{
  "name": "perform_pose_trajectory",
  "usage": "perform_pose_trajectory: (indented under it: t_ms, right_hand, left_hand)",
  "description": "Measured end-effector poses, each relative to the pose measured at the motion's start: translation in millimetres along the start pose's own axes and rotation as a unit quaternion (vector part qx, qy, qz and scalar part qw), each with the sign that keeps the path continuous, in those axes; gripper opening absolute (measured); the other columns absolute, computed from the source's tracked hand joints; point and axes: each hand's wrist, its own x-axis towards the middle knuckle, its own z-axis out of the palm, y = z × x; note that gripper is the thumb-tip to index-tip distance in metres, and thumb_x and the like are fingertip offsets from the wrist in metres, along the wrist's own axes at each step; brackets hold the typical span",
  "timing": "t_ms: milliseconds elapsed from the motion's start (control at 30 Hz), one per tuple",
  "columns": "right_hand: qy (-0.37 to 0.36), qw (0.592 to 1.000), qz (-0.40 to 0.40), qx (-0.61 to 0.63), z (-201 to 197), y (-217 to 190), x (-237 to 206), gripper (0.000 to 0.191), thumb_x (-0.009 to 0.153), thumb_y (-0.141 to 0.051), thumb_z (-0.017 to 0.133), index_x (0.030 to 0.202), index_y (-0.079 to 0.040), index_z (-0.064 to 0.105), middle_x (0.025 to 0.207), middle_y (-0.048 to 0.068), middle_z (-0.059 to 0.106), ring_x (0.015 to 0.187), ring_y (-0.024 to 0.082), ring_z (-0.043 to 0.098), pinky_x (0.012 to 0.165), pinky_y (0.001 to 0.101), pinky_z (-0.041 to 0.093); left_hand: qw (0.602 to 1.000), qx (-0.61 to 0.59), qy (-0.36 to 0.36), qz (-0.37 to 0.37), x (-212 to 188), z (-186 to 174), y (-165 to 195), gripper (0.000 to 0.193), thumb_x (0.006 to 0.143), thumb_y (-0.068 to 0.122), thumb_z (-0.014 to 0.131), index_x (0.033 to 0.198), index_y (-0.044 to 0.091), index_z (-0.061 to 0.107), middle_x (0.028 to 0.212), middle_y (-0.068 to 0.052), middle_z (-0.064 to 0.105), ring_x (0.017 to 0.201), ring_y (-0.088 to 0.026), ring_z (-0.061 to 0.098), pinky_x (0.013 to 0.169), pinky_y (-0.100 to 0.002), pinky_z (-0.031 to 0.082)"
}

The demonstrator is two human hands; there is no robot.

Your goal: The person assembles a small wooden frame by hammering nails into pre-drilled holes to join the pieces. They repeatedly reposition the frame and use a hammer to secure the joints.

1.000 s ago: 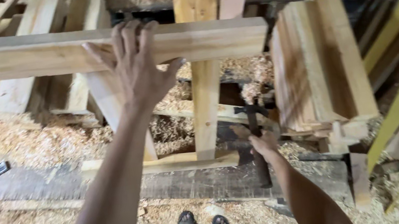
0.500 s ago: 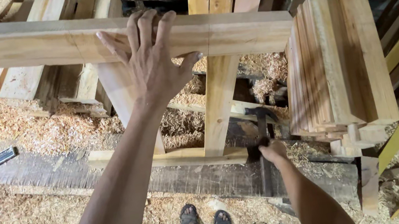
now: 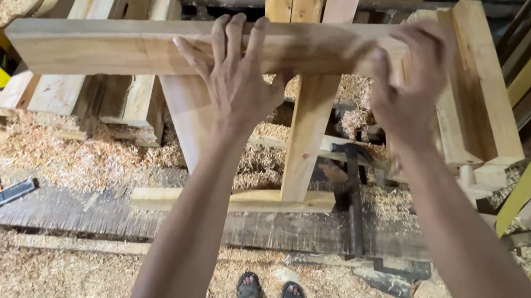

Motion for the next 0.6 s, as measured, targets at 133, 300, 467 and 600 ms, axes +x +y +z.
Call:
perform_pose_trajectory:
  t_ms: [133,300,467,600]
  right_hand:
    - [-0.093,0.991,-0.081,-0.052,13,-21,30,0.025,0.104,-0.017,0.075,0.124,-0.006,0.067,0.132,0.01,0.056,0.122,0.027,0.054,0.109,0.0435,0.045]
    - [-0.228,0.96,-0.073,-0.147,26,-33,45,0.037,0.101,-0.032,0.069,0.129,-0.009,0.07,0.124,0.009,0.062,0.117,0.027,0.058,0.108,0.0514,0.04]
    - [-0.282,0.954,-0.002,-0.103,18,-41,41,0.038,0.105,-0.035,0.059,0.135,-0.012,0.068,0.126,0.008,0.065,0.12,0.027,0.059,0.11,0.0502,0.04]
    - [-0.303,0.949,0.034,-0.087,8,-43,34,0.038,0.103,-0.036,0.058,0.134,-0.016,0.069,0.123,0.004,0.066,0.12,0.025,0.06,0.109,0.05,0.039]
  left_hand:
    - [0.999,-0.033,0.002,-0.003,-6,-16,8,0.106,0.047,0.034,0.098,0.142,0.022,0.053,0.15,-0.012,0.045,0.147,-0.034,0.035,0.116,-0.081,-0.008]
    - [1.0,-0.009,-0.016,-0.012,-16,-40,19,0.105,0.048,0.03,0.096,0.143,0.025,0.052,0.152,-0.01,0.045,0.148,-0.032,0.035,0.117,-0.079,-0.007]
    - [1.0,0.001,-0.011,0.011,-29,-51,19,0.076,0.076,0.033,0.082,0.144,0.02,0.05,0.15,-0.01,0.049,0.143,-0.032,0.039,0.112,-0.082,-0.003]
    - [0.999,-0.046,0.013,0.001,-36,-57,3,0.056,0.096,0.031,0.063,0.15,0.02,0.051,0.146,-0.003,0.06,0.147,-0.03,0.043,0.124,-0.073,0.008]
